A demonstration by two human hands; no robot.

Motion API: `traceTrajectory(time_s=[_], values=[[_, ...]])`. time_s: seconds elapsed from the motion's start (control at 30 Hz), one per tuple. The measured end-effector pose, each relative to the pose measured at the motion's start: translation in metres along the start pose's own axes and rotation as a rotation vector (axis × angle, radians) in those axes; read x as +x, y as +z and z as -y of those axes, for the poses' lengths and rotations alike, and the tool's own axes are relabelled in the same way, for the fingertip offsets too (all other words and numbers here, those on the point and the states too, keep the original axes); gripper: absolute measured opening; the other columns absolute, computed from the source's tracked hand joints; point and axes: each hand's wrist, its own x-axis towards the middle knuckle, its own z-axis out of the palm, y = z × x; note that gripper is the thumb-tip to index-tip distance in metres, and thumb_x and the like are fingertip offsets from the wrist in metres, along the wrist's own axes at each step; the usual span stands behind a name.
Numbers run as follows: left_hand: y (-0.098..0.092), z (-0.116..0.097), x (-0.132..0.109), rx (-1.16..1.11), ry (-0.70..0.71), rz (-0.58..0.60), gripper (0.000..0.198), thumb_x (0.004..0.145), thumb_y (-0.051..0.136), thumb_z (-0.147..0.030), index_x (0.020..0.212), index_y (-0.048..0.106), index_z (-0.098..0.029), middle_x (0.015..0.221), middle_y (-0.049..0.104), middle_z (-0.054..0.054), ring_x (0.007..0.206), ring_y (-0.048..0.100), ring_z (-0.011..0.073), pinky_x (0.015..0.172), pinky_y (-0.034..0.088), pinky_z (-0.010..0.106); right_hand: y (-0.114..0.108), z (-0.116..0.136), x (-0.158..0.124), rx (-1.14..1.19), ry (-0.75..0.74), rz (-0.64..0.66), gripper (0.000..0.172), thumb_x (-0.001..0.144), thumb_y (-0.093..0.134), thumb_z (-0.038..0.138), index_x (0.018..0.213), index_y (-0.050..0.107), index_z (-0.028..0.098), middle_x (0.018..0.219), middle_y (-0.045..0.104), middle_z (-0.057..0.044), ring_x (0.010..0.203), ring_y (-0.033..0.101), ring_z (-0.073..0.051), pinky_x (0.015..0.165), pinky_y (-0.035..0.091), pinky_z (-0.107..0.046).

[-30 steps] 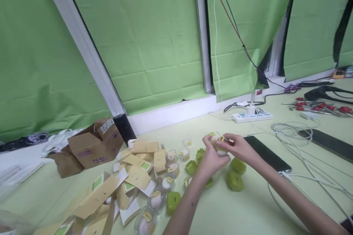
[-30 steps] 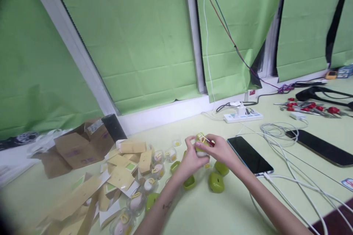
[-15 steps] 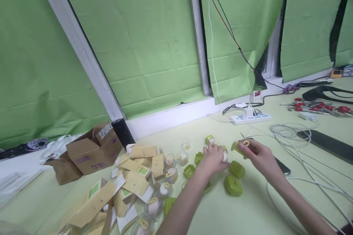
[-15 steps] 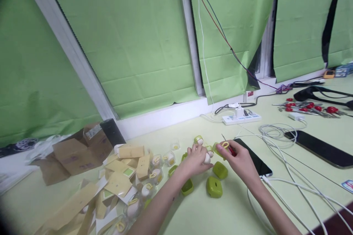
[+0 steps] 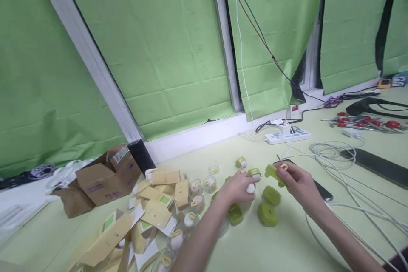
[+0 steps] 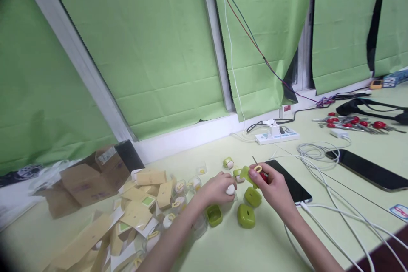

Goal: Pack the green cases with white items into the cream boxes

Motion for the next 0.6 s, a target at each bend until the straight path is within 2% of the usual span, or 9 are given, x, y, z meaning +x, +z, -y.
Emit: traceTrajectory(time_s=[0.13, 0.2, 0.3, 0.43, 0.6], values=[[-0.002, 0.006, -0.002, 0.096, 0.043, 0.004, 0.015, 0.061, 0.066, -0.02, 0.075, 0.062, -0.024, 0.089, 0.056, 0.002, 0.088, 0.052, 0.023, 0.083, 0.037, 0.033, 0.006, -0.006, 0.002, -0.041, -0.008, 0.067, 0.038, 0.076, 0.054, 0.055, 0.079, 0.061, 0.017, 0.065, 0.057, -0.001, 0.055, 0.052, -0.015, 0.046, 0.039, -0.024], [-0.002, 0.01, -0.009, 0.146, 0.034, 0.01, 0.013, 0.062, 0.067, -0.024, 0.074, 0.061, -0.023, 0.084, 0.056, 0.001, 0.084, 0.053, 0.0221, 0.081, 0.038, 0.033, 0.008, -0.007, 0.004, -0.082, -0.021, 0.084, 0.038, 0.078, 0.053, 0.054, 0.08, 0.061, 0.017, 0.067, 0.057, -0.001, 0.055, 0.05, -0.014, 0.048, 0.038, -0.024], [0.0, 0.015, -0.016, 0.196, 0.02, -0.002, 0.02, 0.061, 0.07, -0.029, 0.077, 0.061, -0.023, 0.086, 0.057, 0.002, 0.088, 0.052, 0.023, 0.081, 0.039, 0.033, 0.012, -0.005, 0.005, -0.114, -0.05, 0.113, 0.038, 0.08, 0.051, 0.054, 0.078, 0.061, 0.017, 0.067, 0.057, 0.0, 0.055, 0.048, -0.014, 0.049, 0.037, -0.024], [0.008, 0.013, -0.011, 0.226, -0.003, -0.032, 0.033, 0.073, 0.06, -0.036, 0.103, 0.055, -0.025, 0.105, 0.057, 0.004, 0.096, 0.053, 0.0236, 0.08, 0.04, 0.033, 0.015, 0.001, 0.007, -0.111, -0.075, 0.146, 0.038, 0.081, 0.049, 0.054, 0.077, 0.06, 0.018, 0.065, 0.055, 0.0, 0.055, 0.047, -0.013, 0.049, 0.037, -0.024], [0.02, 0.0, 0.0, 0.326, -0.004, 0.07, 0.026, 0.069, 0.063, -0.037, 0.092, 0.06, -0.025, 0.099, 0.059, 0.004, 0.094, 0.055, 0.0247, 0.076, 0.041, 0.032, 0.014, 0.002, 0.007, -0.096, -0.071, 0.139, 0.039, 0.081, 0.048, 0.055, 0.079, 0.059, 0.018, 0.068, 0.057, -0.001, 0.058, 0.05, -0.015, 0.052, 0.039, -0.025]])
